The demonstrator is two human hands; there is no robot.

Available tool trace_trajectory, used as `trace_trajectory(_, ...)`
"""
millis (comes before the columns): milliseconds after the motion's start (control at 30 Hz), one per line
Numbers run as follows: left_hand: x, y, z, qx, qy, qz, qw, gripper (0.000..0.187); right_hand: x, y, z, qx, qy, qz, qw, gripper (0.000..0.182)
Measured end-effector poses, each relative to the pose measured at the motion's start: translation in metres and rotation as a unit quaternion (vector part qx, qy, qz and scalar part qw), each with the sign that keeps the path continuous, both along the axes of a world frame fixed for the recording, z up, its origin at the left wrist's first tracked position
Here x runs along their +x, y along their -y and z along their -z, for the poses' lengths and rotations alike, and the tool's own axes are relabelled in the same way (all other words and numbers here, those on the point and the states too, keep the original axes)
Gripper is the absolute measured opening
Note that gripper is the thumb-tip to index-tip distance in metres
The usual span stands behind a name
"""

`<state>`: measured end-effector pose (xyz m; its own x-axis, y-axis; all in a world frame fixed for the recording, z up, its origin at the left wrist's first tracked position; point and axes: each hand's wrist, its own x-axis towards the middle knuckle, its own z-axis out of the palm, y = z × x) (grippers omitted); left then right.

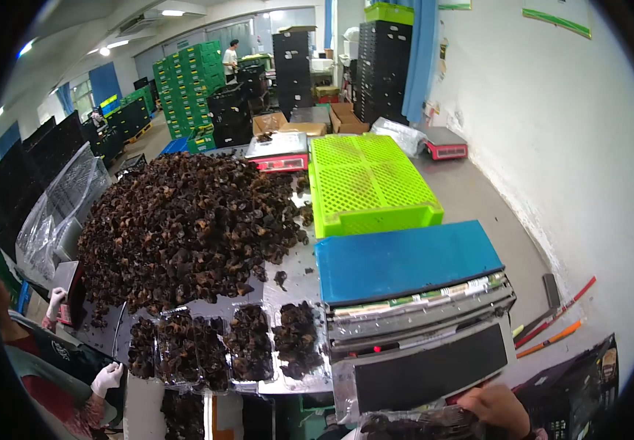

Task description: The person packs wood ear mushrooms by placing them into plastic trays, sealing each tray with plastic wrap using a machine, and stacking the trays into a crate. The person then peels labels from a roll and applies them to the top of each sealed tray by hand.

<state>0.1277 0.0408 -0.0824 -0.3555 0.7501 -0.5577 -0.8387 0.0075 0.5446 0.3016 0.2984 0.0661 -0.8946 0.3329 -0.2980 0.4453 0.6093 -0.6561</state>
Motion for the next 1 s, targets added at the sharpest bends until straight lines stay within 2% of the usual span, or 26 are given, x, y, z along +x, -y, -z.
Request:
trace_trajectory(67, 0.007, -0.005, -0.002, 0.005, -0.012, 0.016, 1.0, 0.028, -0.025, 0.036, -0.042, 0.195, -0.029, -0.131, 0.972, 0.024)
trace_trajectory(100, 0.012, -0.009, -0.003, 0.008, -0.021, 0.024, 0.999, 0.028, -0.026, 0.041, -0.033, 0.237, -0.12, -0.13, 0.955, 0.024)
trace_trajectory(133, 0.018, -0.013, -0.005, 0.011, -0.029, 0.034, 0.999, 0.028, -0.023, 0.045, -0.024, 0.306, -0.125, -0.175, 0.927, 0.028)
trace_trajectory(200, 0.04, -0.026, -0.004, 0.018, -0.045, 0.061, 0.997, 0.027, -0.007, 0.042, -0.009, 0.282, -0.118, -0.18, 0.935, 0.03)
trace_trajectory(267, 0.063, -0.044, -0.011, 0.03, -0.06, 0.109, 0.992, 0.027, 0.015, 0.028, 0.003, 0.263, -0.215, -0.166, 0.926, 0.038)
trace_trajectory(333, 0.086, -0.067, -0.02, 0.052, -0.08, 0.152, 0.984, 0.027, 0.054, 0.01, -0.009, 0.279, -0.188, -0.15, 0.93, 0.034)
trace_trajectory(400, 0.114, -0.104, -0.032, 0.081, -0.102, 0.202, 0.971, 0.027, 0.104, -0.008, -0.025, 0.251, -0.207, -0.044, 0.945, 0.033)
trace_trajectory(467, 0.15, -0.142, -0.041, 0.108, -0.111, 0.25, 0.956, 0.027, 0.175, -0.034, -0.028, 0.171, -0.268, 0.125, 0.94, 0.029)
trace_trajectory(533, 0.179, -0.165, -0.041, 0.116, -0.102, 0.311, 0.938, 0.027, 0.259, -0.052, -0.059, 0.249, -0.193, 0.291, 0.903, 0.026)
trace_trajectory(600, 0.185, -0.175, -0.035, 0.101, -0.057, 0.367, 0.923, 0.029, 0.355, -0.072, -0.06, 0.278, -0.236, 0.506, 0.782, 0.028)
trace_trajectory(667, 0.198, -0.188, -0.021, 0.071, -0.067, 0.383, 0.919, 0.027, 0.426, -0.073, -0.078, 0.166, -0.352, 0.641, 0.661, 0.034)
trace_trajectory(733, 0.217, -0.201, -0.019, 0.057, -0.091, 0.395, 0.912, 0.025, 0.501, -0.081, -0.075, 0.032, -0.355, 0.788, 0.502, 0.039)
trace_trajectory(800, 0.235, -0.212, -0.022, 0.062, -0.092, 0.406, 0.907, 0.024, 0.593, -0.092, -0.035, 0.071, -0.357, 0.803, 0.472, 0.04)
trace_trajectory(867, 0.25, -0.22, -0.024, 0.056, -0.097, 0.409, 0.905, 0.024, 0.645, -0.1, 0.0, 0.062, -0.322, 0.84, 0.432, 0.041)
trace_trajectory(967, 0.263, -0.234, -0.019, 0.048, -0.107, 0.418, 0.901, 0.025, 0.69, -0.122, 0.053, 0.034, -0.293, 0.861, 0.415, 0.042)
trace_trajectory(1000, 0.265, -0.236, -0.017, 0.041, -0.108, 0.418, 0.901, 0.025, 0.712, -0.133, 0.08, 0.032, -0.277, 0.859, 0.43, 0.043)
